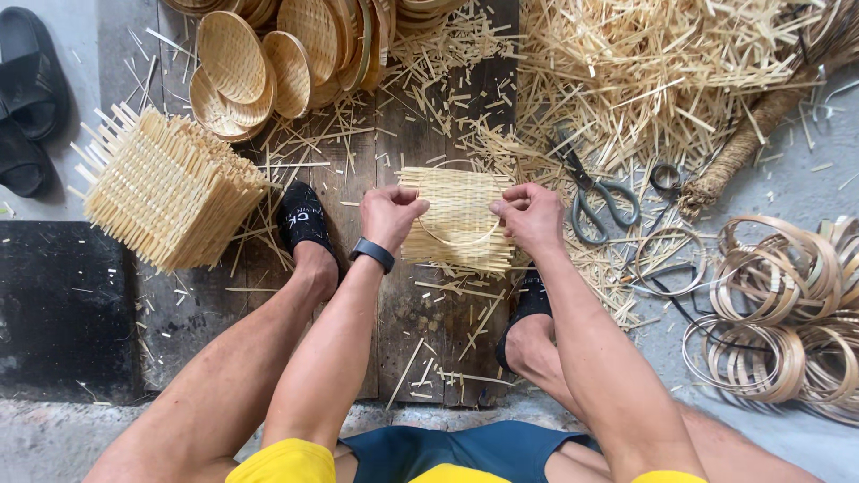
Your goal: The person sits on the floor assembling woven bamboo basket lids. They take a square woven bamboo mat, bend a thin bamboo rim ring around its edge, trim the protruding ends with scissors, press the rimmed mat onto a round wooden base, and stack the finished basket with a pile of completed baskets.
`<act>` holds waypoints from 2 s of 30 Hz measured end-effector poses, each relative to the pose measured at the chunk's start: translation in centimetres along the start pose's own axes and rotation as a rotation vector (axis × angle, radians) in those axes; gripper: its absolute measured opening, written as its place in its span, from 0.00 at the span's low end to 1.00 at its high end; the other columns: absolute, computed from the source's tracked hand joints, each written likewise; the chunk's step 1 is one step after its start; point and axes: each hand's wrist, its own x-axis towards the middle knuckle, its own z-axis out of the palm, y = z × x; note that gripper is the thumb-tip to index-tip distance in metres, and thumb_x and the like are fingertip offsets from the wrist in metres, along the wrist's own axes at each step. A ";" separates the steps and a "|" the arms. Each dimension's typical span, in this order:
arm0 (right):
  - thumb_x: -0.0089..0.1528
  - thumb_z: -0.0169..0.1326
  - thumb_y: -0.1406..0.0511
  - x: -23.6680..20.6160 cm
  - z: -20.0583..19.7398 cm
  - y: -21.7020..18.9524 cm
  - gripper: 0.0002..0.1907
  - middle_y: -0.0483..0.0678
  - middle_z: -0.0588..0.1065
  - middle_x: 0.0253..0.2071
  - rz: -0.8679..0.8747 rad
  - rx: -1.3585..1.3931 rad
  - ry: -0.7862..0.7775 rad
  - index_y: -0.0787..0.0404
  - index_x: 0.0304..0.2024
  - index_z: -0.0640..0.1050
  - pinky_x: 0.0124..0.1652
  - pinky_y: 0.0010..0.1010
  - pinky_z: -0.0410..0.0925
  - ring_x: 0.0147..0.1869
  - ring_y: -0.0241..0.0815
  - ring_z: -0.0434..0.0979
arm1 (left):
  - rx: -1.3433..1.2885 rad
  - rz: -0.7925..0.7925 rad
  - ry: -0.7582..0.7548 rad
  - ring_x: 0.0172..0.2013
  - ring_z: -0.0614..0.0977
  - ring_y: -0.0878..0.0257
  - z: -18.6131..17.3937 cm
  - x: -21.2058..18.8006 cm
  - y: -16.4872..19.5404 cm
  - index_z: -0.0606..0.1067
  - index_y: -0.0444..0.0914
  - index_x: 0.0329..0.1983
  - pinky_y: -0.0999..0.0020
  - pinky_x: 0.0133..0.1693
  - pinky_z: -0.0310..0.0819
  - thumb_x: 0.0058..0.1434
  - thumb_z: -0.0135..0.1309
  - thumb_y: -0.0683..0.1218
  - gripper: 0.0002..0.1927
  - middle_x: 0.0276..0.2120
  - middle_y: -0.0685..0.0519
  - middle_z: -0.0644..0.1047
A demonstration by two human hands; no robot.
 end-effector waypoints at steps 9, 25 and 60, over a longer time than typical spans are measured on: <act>0.53 0.66 0.68 -0.2 2.0 1.7 0.11 0.50 0.83 0.32 -0.203 -0.260 0.088 0.62 0.38 0.86 0.41 0.30 0.75 0.34 0.39 0.83 | 0.485 0.040 0.047 0.31 0.83 0.52 0.4 -1.0 -0.9 0.83 0.36 0.32 0.59 0.37 0.79 0.48 0.71 0.46 0.12 0.32 0.44 0.82; 0.58 0.65 0.65 -1.1 2.1 1.4 0.05 0.47 0.83 0.33 -0.074 -0.319 0.082 0.56 0.36 0.86 0.45 0.34 0.74 0.35 0.40 0.83 | 0.140 -0.221 0.066 0.28 0.85 0.66 1.2 -1.4 -0.1 0.85 0.38 0.38 0.72 0.34 0.83 0.51 0.68 0.39 0.10 0.30 0.51 0.85; 0.59 0.64 0.64 -5.0 3.8 -2.6 0.05 0.49 0.82 0.26 0.125 -0.232 0.146 0.60 0.32 0.84 0.26 0.33 0.70 0.25 0.38 0.79 | 0.402 0.705 -0.174 0.52 0.75 0.52 3.4 3.2 3.2 0.84 0.43 0.45 0.58 0.54 0.71 0.64 0.60 0.51 0.11 0.45 0.50 0.81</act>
